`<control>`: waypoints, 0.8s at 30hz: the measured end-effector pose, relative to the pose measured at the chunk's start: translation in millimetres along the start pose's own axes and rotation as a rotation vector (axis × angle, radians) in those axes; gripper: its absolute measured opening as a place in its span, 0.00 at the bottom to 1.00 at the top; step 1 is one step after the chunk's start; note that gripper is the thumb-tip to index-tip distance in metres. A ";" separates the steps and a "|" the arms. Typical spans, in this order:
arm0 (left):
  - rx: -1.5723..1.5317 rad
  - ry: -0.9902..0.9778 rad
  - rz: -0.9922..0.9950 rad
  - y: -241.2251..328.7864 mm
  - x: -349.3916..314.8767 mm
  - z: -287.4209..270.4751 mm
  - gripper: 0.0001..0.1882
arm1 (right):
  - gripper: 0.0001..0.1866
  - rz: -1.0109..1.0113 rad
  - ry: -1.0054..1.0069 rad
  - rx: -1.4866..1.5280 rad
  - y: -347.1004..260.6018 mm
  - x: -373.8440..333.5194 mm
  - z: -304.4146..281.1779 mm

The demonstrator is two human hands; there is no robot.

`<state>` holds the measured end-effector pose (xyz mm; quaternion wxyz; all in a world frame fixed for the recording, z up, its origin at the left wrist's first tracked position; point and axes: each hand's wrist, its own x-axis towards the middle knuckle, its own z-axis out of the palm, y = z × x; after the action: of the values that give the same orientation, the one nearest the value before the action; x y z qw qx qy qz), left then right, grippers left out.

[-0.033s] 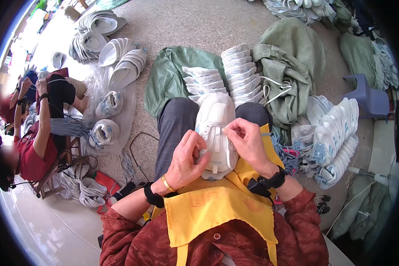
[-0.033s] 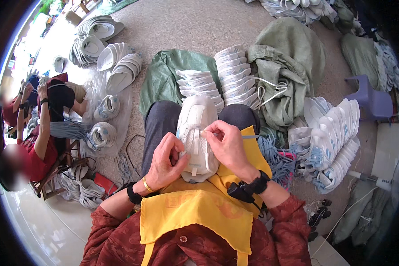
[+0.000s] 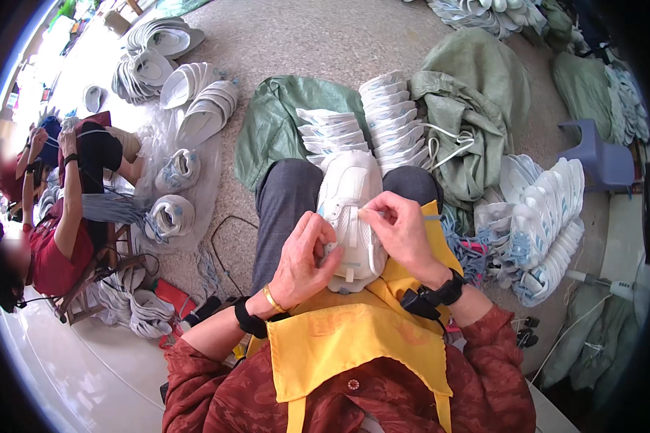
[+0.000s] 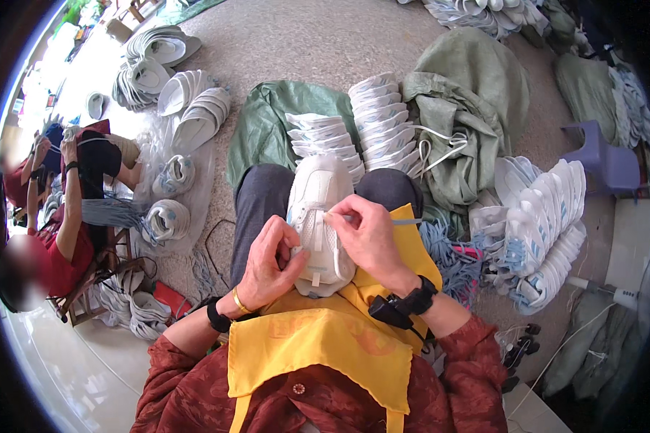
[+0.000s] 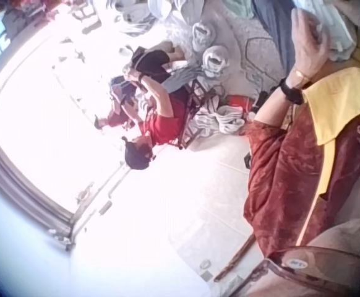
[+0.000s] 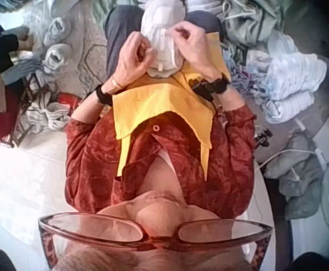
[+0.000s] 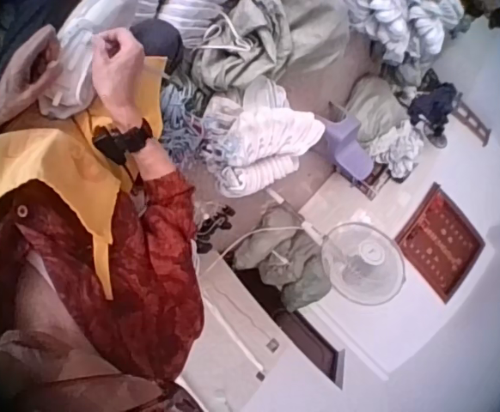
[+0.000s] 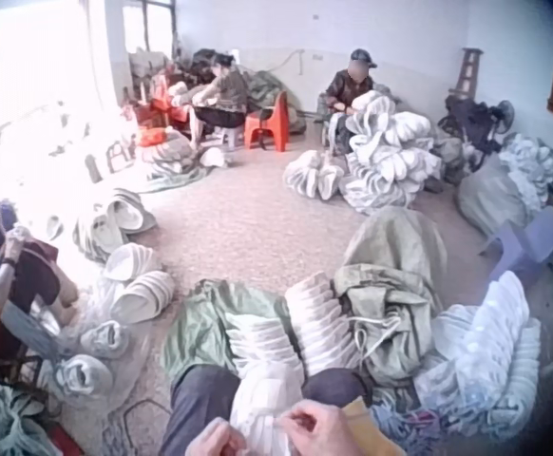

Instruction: Manually lacing and assembling shoe uppers in a factory setting.

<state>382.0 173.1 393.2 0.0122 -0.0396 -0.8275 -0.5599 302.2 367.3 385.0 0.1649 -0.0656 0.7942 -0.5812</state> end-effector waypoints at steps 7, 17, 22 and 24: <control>0.029 -0.036 -0.002 0.1 13.1 -6.9 0.12 | 0.07 -0.181 0.028 -0.168 -11.7 -2.6 -5.1; 0.179 -0.054 0.174 -1.3 53.0 -4.3 0.08 | 0.07 -0.239 0.038 -0.303 -15.2 -2.0 0.9; 0.160 -0.125 0.192 -6.9 61.4 -7.0 0.07 | 0.07 -0.181 -0.044 -0.301 -24.7 0.0 -12.1; 0.135 -0.142 0.179 -8.5 62.6 -12.0 0.06 | 0.08 -0.192 -0.080 -0.364 -30.0 0.7 -23.6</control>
<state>318.7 162.1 393.8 0.0061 -0.1522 -0.8553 -0.4952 290.9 378.8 419.6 0.1257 -0.1928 0.8689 -0.4382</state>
